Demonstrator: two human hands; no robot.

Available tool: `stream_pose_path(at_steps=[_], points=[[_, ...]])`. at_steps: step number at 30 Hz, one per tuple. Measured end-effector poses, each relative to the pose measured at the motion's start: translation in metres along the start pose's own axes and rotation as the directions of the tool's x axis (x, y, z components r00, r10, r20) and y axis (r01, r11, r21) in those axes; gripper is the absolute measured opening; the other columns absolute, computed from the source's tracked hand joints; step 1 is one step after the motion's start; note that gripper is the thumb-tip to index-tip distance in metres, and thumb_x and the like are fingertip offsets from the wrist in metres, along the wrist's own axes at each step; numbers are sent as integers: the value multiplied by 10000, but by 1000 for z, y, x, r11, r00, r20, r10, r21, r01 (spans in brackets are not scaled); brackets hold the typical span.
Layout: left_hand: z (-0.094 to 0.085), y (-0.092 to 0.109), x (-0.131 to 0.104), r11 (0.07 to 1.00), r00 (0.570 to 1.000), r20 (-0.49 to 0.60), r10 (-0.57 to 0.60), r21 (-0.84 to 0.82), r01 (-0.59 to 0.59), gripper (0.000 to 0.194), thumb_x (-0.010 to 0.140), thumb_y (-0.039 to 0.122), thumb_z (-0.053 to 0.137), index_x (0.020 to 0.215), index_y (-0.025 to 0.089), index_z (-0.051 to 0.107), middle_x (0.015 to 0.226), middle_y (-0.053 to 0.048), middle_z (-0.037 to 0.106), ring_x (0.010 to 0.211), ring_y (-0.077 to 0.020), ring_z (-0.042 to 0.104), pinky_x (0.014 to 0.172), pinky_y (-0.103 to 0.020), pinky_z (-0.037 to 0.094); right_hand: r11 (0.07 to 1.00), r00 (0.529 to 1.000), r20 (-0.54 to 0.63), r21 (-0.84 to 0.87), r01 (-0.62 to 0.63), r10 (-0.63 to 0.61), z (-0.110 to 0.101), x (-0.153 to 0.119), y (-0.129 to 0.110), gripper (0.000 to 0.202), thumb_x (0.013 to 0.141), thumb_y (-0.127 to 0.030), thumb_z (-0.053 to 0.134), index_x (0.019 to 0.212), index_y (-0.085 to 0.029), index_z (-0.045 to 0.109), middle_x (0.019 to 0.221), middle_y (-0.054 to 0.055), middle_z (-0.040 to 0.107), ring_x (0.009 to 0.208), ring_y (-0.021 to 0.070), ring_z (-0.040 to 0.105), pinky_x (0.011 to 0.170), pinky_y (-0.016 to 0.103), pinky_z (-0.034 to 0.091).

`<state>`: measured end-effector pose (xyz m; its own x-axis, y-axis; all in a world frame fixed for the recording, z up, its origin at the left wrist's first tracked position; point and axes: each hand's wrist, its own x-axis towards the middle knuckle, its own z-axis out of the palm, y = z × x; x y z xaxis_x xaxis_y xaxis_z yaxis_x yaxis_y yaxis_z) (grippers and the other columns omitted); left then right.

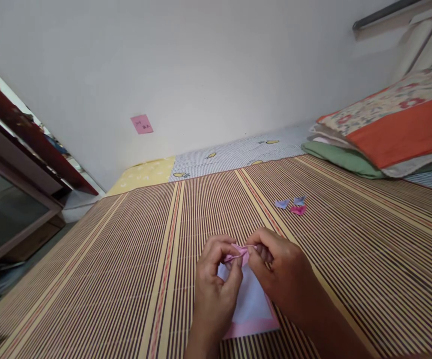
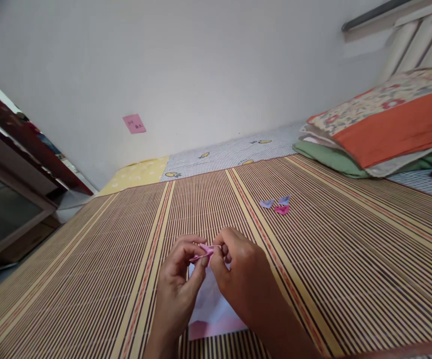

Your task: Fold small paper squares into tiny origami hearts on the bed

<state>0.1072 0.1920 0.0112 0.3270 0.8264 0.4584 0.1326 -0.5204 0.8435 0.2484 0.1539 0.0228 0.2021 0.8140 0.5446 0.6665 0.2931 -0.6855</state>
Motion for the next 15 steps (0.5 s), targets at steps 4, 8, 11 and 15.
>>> stream_pose_path(at_steps=[4,8,11,15], points=[[1,0,1,1000,1000,-13,-7,-8,7,141,924,104,608,859,224,642,940,-22,633,891,-182,621,769,-308,489,1000,1000,-7,-16,-12,12,2,-1,2,144,860,-125,482,757,-214,527,697,-7,536,614,165,512,590,308,370],[2,-4,0,998,999,-46,-20,-59,17,149,915,88,600,866,225,632,936,-18,633,904,-183,622,811,-319,499,995,996,6,30,91,-91,4,1,1,163,872,-78,446,844,-208,539,870,40,585,782,197,583,681,329,428],[1,-6,-1,994,997,-45,-63,-96,58,121,917,111,610,875,223,630,932,-19,639,900,-183,626,809,-312,506,987,987,64,70,144,-149,4,1,0,234,901,-42,391,880,-203,561,987,69,605,864,203,617,737,339,465],[1,-6,-1,986,993,-29,-111,-125,106,89,915,129,612,898,213,637,918,-23,648,879,-180,638,785,-297,510,989,986,84,50,140,-144,4,0,1,209,872,-35,444,887,-202,569,999,68,619,845,201,631,744,342,492]])
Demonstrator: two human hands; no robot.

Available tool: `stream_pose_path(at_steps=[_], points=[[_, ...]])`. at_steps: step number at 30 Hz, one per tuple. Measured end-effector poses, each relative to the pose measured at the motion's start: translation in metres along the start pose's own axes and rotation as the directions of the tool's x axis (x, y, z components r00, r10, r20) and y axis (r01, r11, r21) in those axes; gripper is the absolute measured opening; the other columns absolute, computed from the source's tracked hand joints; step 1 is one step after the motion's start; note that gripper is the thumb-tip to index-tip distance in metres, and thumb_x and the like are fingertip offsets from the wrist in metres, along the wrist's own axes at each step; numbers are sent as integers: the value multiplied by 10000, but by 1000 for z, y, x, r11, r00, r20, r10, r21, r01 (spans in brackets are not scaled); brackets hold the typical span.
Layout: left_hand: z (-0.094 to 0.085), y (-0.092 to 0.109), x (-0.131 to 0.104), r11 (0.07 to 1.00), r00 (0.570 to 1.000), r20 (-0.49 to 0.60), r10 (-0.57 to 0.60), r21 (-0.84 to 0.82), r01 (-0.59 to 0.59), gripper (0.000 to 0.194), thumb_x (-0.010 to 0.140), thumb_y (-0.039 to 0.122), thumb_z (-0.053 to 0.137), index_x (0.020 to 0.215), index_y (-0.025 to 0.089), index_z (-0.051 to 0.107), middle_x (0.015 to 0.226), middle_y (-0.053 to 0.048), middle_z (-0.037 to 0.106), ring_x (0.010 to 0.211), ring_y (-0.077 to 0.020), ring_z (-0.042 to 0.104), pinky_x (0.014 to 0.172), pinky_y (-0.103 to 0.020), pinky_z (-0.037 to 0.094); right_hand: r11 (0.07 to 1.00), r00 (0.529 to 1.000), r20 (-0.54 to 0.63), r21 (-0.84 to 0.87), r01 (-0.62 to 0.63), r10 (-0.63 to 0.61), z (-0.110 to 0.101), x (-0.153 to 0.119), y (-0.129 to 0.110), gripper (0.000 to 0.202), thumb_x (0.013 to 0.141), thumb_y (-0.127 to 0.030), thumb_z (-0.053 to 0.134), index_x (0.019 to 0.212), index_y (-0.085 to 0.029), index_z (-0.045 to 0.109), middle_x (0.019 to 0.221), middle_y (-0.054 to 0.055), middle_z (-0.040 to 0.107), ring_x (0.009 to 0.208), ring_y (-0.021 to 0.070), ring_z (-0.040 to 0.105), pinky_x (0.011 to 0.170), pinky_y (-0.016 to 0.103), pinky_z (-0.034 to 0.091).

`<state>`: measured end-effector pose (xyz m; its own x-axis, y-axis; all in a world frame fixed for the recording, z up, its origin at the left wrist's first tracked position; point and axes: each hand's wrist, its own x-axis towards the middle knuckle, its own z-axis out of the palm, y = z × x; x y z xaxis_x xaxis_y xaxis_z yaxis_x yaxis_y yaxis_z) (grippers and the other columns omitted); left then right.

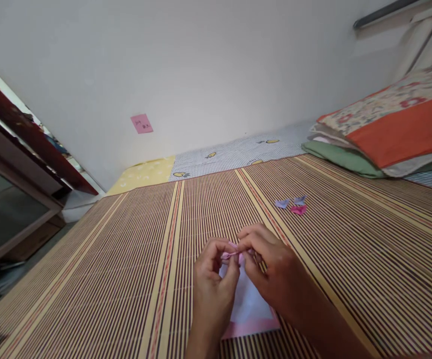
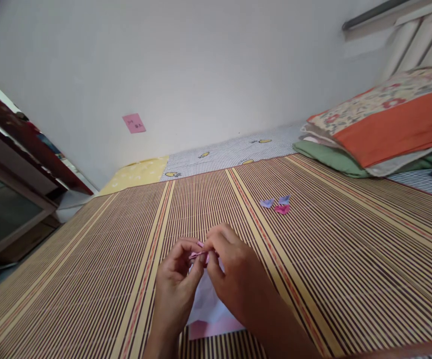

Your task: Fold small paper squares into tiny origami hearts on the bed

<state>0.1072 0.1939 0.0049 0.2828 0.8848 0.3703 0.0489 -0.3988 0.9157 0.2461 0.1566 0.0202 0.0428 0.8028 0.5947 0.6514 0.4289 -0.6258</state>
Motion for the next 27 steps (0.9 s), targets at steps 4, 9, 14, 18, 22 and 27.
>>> stream_pose_path(at_steps=[4,9,14,18,22,27], points=[[1,0,0,999,1000,0,-18,-32,18,99,899,111,605,900,207,627,915,-23,645,894,-180,642,801,-297,507,999,1000,11,-40,-14,14,1,0,1,201,838,-35,502,919,-200,583,948,58,628,828,214,627,755,363,508],[1,0,0,999,1000,-6,-15,-43,14,134,894,94,575,922,223,602,964,-19,644,920,-177,631,832,-311,503,994,999,15,-106,33,-31,1,0,-1,171,879,-44,501,878,-189,591,911,70,630,849,239,613,752,386,507],[3,4,-3,999,999,-33,-37,3,37,165,916,96,502,942,233,590,898,2,617,811,-154,595,748,-280,486,986,997,44,-150,66,-60,2,1,-4,174,919,-56,498,840,-196,565,887,58,630,822,226,597,723,363,479],[5,7,-4,998,996,-74,-58,-19,57,169,968,138,444,977,234,583,876,3,619,795,-156,603,752,-284,493,979,996,57,-190,78,-68,3,1,-1,174,923,-50,490,865,-186,581,886,64,631,839,238,593,744,378,472],[4,7,-3,998,996,-73,-59,-35,57,163,990,168,444,971,231,594,899,-4,645,830,-162,625,783,-292,500,979,998,32,-191,65,-60,4,0,1,187,919,-47,481,831,-184,573,877,71,626,851,239,589,772,386,472],[3,6,-3,998,999,-30,-38,-55,36,177,997,189,450,950,227,616,992,-30,690,927,-182,649,826,-302,499,991,1000,23,-133,20,-17,2,0,4,184,921,-51,485,830,-192,560,880,56,611,840,222,573,762,363,461]])
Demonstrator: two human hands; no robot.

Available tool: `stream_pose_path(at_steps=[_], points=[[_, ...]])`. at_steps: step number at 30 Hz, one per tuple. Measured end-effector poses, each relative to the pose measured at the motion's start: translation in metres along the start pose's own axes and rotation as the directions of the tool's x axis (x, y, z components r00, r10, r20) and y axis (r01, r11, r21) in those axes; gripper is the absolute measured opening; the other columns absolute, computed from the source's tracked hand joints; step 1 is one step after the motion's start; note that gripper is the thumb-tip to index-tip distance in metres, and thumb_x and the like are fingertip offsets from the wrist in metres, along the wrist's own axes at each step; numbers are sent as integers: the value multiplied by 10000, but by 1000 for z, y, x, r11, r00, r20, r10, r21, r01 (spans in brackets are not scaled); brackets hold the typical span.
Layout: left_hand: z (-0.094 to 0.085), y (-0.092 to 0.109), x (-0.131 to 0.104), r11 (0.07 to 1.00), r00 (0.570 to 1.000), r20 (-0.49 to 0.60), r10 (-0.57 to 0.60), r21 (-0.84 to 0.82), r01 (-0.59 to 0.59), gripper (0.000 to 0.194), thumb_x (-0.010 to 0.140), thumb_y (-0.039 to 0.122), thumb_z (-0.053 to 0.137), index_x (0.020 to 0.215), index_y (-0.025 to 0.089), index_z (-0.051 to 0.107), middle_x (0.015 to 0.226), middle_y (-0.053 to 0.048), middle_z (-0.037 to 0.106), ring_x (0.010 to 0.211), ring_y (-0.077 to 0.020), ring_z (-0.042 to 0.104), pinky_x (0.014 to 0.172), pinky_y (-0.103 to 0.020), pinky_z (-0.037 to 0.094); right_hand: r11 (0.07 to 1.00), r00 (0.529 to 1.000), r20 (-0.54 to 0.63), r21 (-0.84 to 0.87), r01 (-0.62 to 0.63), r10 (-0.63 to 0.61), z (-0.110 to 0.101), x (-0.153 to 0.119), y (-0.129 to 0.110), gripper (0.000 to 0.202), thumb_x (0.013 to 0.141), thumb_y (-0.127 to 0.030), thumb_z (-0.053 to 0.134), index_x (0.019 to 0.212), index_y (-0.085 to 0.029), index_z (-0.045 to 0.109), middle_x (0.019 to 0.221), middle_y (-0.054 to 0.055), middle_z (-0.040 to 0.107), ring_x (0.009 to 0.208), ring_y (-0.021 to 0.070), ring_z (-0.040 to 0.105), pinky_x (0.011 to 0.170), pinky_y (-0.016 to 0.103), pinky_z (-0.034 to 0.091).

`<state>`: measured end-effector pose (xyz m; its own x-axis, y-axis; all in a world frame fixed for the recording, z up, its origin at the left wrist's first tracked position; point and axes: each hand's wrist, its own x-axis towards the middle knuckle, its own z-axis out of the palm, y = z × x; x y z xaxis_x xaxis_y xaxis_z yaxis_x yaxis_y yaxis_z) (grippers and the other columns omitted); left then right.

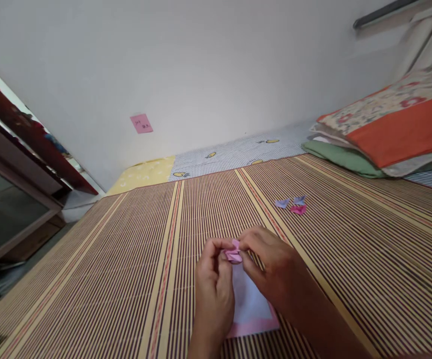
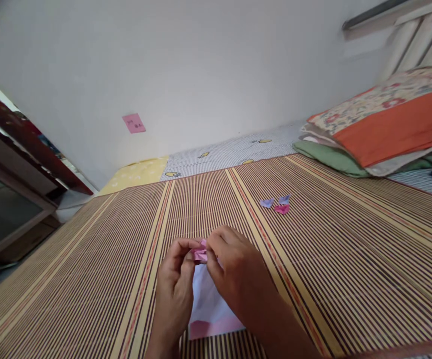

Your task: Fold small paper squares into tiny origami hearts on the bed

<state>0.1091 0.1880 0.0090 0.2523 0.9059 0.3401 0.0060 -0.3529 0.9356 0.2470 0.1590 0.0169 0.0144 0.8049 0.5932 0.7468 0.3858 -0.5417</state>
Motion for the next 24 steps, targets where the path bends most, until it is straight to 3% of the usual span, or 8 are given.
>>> stream_pose_path(at_steps=[7,11,21,24], points=[[-1,-4,3,999,999,48,-17,-43,19,149,1002,241,484,987,216,630,1031,-50,699,974,-201,658,866,-333,505,1000,1000,-9,8,-25,25,0,1,5,184,902,-46,492,816,-200,545,850,39,591,800,210,573,734,348,442],[-2,-6,5,996,996,80,-46,-71,51,126,998,247,508,980,214,629,1033,-50,694,895,-181,656,803,-315,520,999,1000,1,20,-25,25,2,2,8,187,903,-55,479,798,-202,527,845,43,584,799,212,577,734,350,445],[-5,-13,7,994,996,50,-79,-74,83,95,991,233,528,980,215,620,925,-17,657,796,-154,606,719,-277,490,992,995,55,91,-92,87,-1,2,10,232,819,-10,521,933,-206,571,964,37,629,811,194,602,755,334,447],[-6,-14,8,993,996,46,-81,-86,85,86,986,245,534,978,212,613,915,-16,647,772,-153,588,698,-273,491,986,994,47,135,-99,94,-5,3,14,216,844,-33,497,947,-197,593,959,37,641,775,177,597,739,321,440]])
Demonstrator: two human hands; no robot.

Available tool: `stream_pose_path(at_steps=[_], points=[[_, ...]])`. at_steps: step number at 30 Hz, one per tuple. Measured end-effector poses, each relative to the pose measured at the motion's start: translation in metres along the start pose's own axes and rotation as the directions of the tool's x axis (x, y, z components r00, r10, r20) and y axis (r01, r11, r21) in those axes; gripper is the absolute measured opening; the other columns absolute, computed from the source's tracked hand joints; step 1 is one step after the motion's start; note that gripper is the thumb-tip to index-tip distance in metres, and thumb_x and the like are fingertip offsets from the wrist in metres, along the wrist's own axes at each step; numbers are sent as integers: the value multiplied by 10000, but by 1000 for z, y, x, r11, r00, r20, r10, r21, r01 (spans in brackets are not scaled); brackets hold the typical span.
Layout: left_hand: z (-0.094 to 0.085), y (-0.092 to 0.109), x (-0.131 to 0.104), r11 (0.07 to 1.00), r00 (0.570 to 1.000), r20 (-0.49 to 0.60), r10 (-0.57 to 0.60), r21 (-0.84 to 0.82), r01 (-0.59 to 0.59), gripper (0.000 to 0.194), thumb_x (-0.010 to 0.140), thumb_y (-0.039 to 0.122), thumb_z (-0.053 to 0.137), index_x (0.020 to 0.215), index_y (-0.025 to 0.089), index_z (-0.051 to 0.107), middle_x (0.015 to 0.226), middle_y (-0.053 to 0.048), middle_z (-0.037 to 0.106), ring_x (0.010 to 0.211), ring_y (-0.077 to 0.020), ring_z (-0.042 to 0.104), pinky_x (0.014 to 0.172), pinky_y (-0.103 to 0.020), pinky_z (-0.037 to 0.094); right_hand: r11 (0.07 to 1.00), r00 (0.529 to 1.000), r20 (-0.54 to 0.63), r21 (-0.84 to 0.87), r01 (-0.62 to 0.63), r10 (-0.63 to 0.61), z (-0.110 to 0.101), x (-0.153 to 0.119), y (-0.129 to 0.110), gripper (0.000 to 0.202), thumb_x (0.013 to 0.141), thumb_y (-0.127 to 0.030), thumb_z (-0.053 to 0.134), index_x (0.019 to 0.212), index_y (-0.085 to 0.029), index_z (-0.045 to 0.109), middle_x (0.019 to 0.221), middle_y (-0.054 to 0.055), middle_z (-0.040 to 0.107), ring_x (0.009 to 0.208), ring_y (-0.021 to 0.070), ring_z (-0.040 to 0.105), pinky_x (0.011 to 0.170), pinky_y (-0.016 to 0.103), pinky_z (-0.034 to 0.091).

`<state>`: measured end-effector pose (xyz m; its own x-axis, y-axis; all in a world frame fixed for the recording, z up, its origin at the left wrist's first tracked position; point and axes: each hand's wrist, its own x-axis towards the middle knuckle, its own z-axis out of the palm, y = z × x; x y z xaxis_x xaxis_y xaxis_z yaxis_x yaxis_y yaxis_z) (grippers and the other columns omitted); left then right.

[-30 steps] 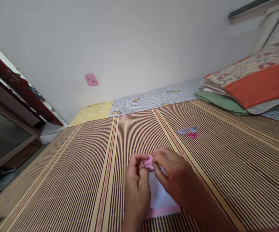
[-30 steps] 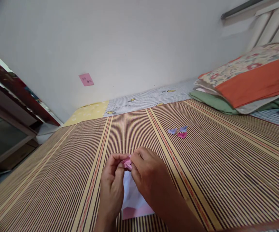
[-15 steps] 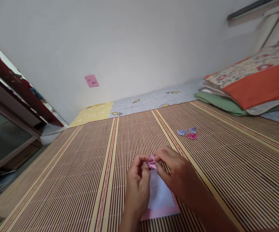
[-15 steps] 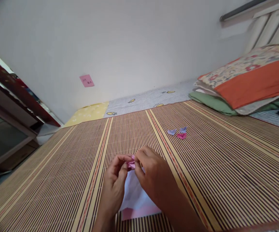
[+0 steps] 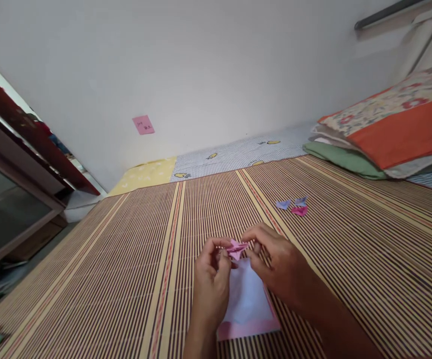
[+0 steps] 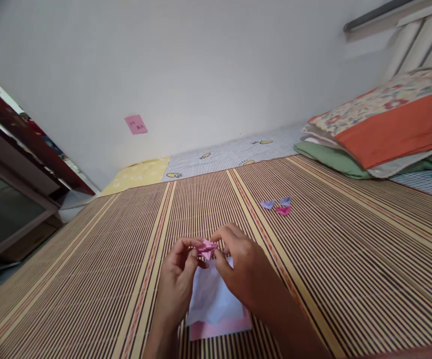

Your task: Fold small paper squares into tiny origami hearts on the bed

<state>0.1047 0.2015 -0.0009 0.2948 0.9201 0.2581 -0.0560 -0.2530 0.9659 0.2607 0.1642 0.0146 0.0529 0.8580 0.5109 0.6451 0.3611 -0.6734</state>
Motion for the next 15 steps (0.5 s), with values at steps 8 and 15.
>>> stream_pose_path(at_steps=[8,15], points=[[0,-2,1,1000,1000,-6,-7,18,7,97,984,231,531,980,217,627,917,-13,663,828,-164,629,775,-297,503,988,984,-91,2,-152,151,8,2,5,115,880,-232,585,769,-205,580,681,-11,549,593,158,499,577,281,372],[0,-7,3,999,999,-28,-19,-33,18,120,975,245,541,962,204,653,974,-41,698,826,-170,640,767,-300,508,985,981,-82,28,-171,173,12,2,12,131,865,-178,530,742,-212,559,637,-17,548,530,143,498,533,264,374]])
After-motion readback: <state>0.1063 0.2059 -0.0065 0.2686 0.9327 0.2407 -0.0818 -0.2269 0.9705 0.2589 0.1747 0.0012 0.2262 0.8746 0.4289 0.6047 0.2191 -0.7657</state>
